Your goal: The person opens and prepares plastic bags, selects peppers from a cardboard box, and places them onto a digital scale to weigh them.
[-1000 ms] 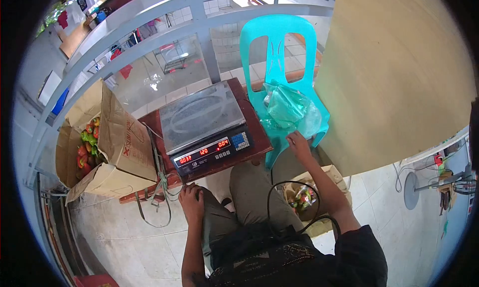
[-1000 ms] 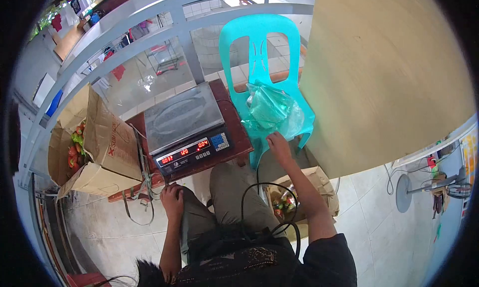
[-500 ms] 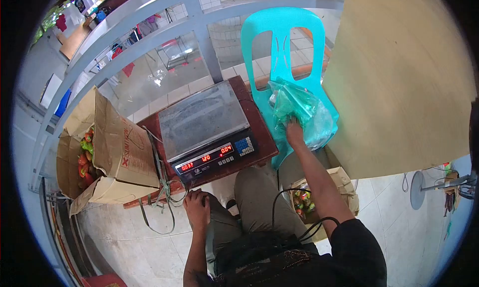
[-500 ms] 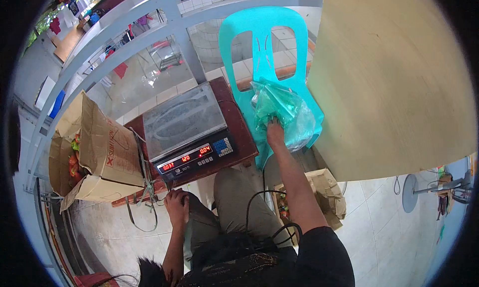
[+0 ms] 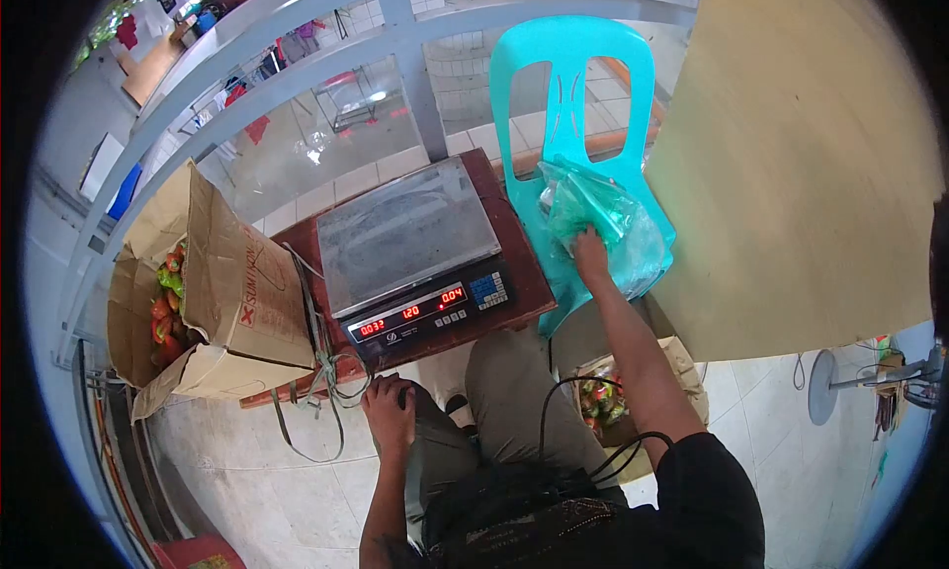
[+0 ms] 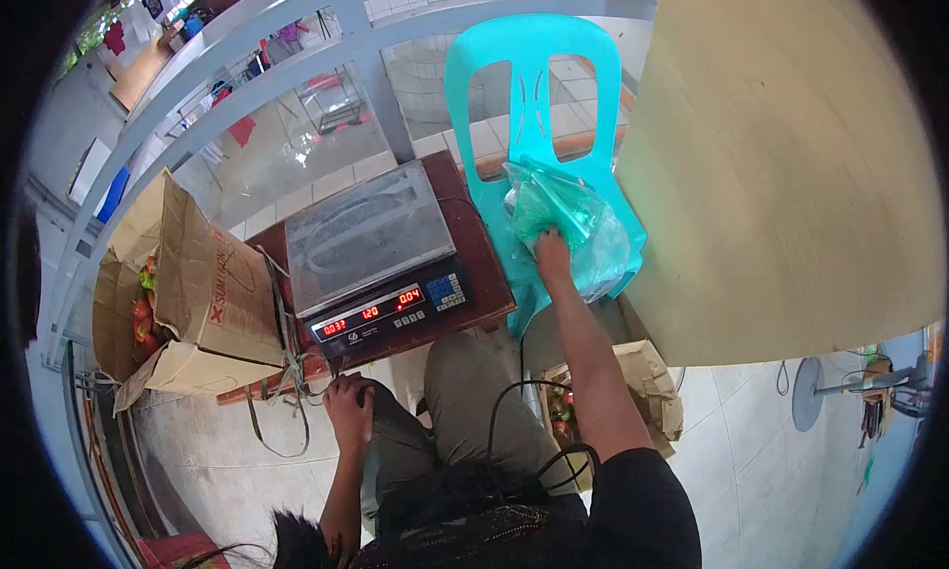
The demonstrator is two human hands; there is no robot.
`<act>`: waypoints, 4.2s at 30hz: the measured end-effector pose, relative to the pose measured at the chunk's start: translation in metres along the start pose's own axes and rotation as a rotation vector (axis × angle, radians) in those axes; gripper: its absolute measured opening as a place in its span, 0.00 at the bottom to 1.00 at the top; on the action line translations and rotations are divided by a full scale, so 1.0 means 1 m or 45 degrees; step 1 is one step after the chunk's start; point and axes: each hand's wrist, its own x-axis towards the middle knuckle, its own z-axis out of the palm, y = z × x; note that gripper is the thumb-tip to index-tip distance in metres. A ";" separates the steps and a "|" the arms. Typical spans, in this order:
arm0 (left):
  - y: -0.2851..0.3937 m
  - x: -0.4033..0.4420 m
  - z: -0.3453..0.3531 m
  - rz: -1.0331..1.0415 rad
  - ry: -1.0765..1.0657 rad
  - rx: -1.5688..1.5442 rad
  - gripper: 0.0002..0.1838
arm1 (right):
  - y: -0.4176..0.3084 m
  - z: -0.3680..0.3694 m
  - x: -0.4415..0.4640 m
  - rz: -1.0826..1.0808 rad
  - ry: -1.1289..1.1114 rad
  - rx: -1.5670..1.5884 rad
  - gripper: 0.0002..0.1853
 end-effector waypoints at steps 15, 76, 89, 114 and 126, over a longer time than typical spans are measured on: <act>-0.009 -0.002 0.005 -0.003 0.027 -0.002 0.09 | 0.037 -0.040 0.064 -0.306 -0.198 0.158 0.08; 0.103 0.080 -0.092 0.025 0.102 -2.662 0.09 | -0.187 -0.279 -0.053 -0.053 -0.735 1.840 0.29; 0.074 0.065 -0.092 -0.090 0.267 -2.533 0.08 | -0.184 -0.220 -0.115 0.288 -0.859 2.628 0.08; 0.097 -0.005 -0.139 0.272 0.128 -1.108 0.16 | -0.229 -0.281 -0.120 -0.465 -0.674 1.598 0.12; 0.125 0.018 -0.093 0.206 -0.145 -1.544 0.05 | -0.227 -0.274 -0.116 -0.459 -0.515 1.582 0.14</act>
